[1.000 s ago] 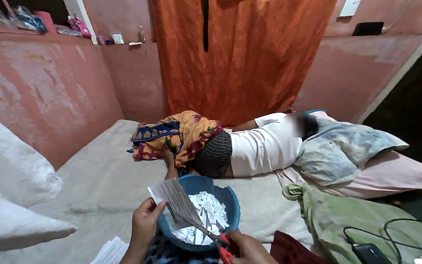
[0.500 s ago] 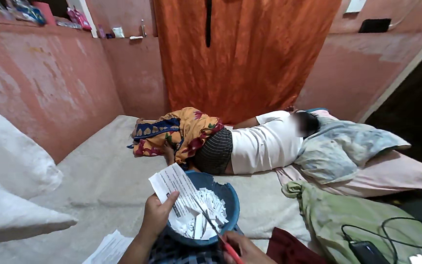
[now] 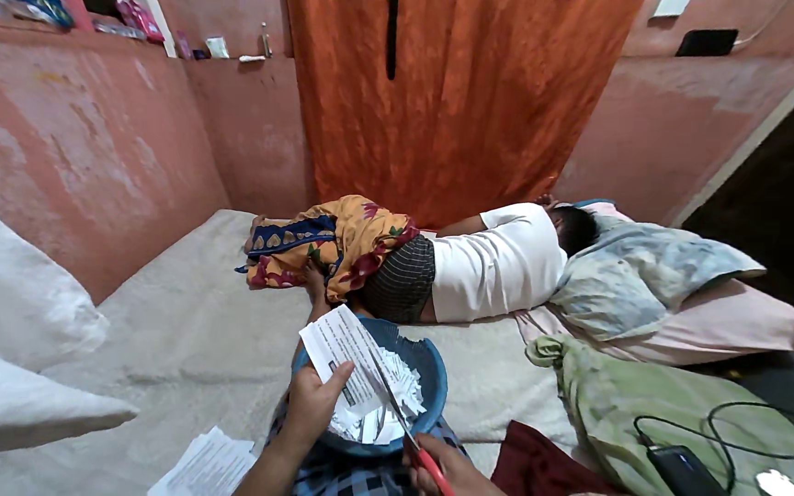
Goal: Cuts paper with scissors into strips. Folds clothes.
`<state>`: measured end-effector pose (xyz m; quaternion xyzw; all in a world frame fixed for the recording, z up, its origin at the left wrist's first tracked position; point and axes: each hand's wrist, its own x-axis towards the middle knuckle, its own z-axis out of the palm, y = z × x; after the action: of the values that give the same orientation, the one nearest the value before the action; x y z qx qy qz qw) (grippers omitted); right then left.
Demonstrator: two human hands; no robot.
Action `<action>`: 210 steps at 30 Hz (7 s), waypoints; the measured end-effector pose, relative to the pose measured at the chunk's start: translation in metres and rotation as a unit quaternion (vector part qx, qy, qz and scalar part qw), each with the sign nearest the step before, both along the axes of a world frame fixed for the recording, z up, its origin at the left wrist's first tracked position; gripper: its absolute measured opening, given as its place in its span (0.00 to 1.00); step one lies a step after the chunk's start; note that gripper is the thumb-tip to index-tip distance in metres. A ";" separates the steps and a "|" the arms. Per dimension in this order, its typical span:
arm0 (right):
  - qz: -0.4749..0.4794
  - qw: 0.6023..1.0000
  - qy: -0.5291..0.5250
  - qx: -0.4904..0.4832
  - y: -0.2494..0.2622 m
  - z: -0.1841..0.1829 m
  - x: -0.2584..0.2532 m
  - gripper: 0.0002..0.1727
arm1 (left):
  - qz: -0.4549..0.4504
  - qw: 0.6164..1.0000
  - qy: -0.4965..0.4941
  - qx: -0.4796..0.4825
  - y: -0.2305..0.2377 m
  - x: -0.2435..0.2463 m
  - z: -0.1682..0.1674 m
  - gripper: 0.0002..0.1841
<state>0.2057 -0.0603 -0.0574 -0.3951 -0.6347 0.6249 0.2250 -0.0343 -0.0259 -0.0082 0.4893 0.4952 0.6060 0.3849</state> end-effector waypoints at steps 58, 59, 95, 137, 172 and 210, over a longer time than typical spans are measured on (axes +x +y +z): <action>-0.036 0.996 0.041 -0.069 0.003 0.005 -0.017 0.16 | -0.135 0.965 0.000 -0.225 -0.021 0.007 -0.010 0.05; -0.039 0.996 0.041 -0.074 0.002 0.006 -0.017 0.18 | -0.143 0.963 0.009 -0.230 -0.021 0.006 -0.010 0.05; 0.078 0.995 0.020 0.064 0.002 -0.015 -0.014 0.40 | 0.125 0.989 0.055 0.049 0.006 -0.006 0.002 0.08; 0.003 0.999 0.032 -0.007 0.000 -0.013 -0.017 0.25 | 0.023 0.996 0.091 0.002 0.000 -0.002 -0.013 0.08; -0.064 0.998 0.002 -0.014 -0.002 -0.008 -0.017 0.16 | -0.214 0.960 0.015 -0.181 0.004 0.007 -0.010 0.09; -0.205 0.974 -0.068 -0.062 0.015 0.074 -0.004 0.16 | 0.050 0.908 0.338 -0.243 0.041 -0.082 -0.039 0.23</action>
<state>0.2020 -0.0449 0.0165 -0.5716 -0.5140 0.5753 0.2796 -0.1166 0.0153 -0.0467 0.5309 0.7511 0.2838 0.2710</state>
